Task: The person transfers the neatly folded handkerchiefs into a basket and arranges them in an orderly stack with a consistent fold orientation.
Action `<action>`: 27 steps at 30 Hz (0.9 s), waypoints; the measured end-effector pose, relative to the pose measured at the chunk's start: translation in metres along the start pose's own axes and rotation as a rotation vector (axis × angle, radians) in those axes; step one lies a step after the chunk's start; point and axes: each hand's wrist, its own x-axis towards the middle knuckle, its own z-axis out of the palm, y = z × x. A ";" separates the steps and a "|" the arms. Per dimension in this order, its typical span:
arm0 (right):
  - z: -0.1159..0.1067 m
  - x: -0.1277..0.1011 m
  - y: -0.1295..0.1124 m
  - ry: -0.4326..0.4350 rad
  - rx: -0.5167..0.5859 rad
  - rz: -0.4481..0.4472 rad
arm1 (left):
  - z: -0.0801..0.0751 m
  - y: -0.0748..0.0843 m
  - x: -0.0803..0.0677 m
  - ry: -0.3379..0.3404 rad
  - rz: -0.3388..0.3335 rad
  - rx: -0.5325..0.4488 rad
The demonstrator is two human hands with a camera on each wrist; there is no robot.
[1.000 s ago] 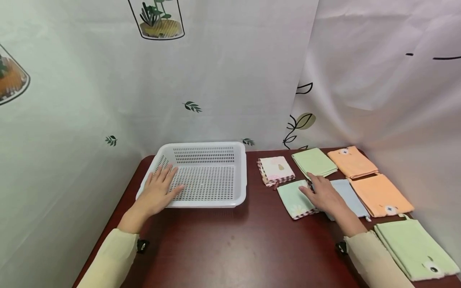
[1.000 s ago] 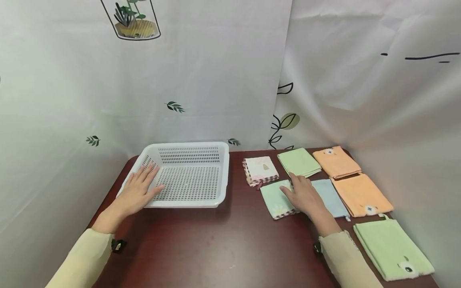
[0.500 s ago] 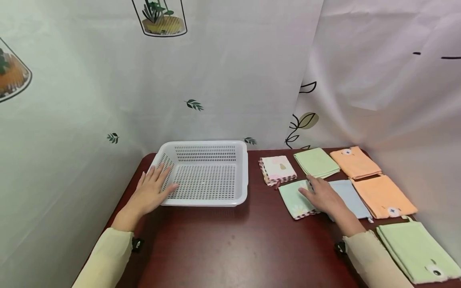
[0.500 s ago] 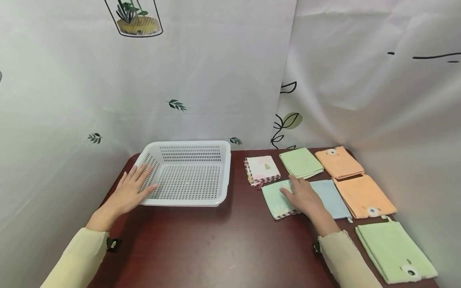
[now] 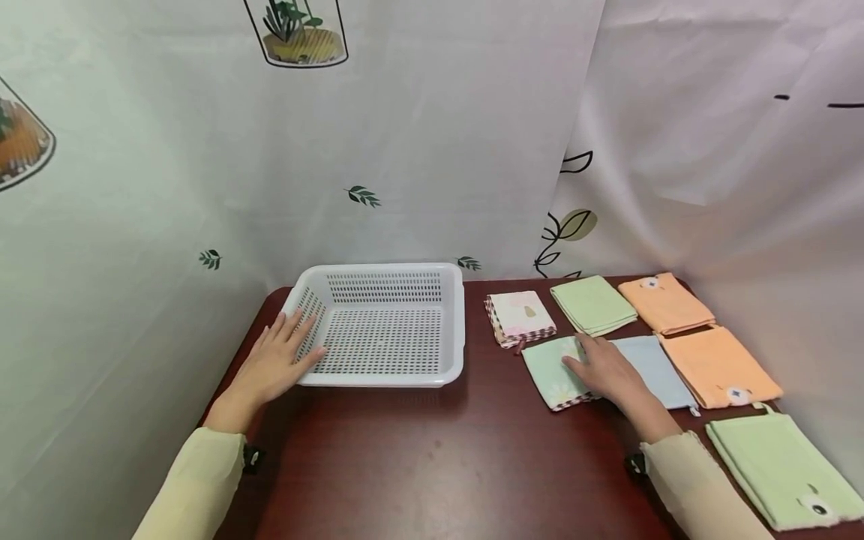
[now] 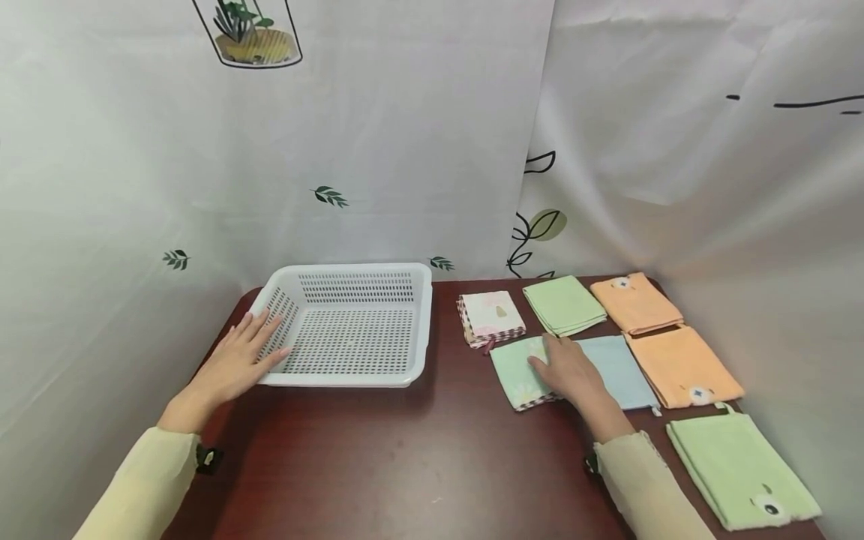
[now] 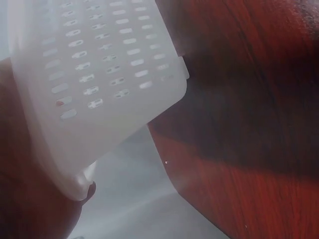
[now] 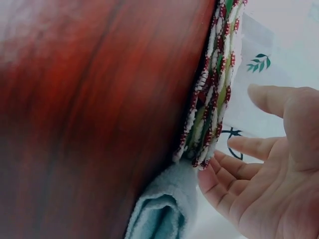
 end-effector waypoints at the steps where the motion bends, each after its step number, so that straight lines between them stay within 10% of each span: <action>1: 0.001 0.001 0.000 0.002 -0.006 0.000 | 0.000 0.000 0.000 0.000 0.003 0.004; 27: -0.004 0.015 -0.006 -0.198 -0.045 0.183 | 0.005 0.005 -0.007 0.016 0.030 0.040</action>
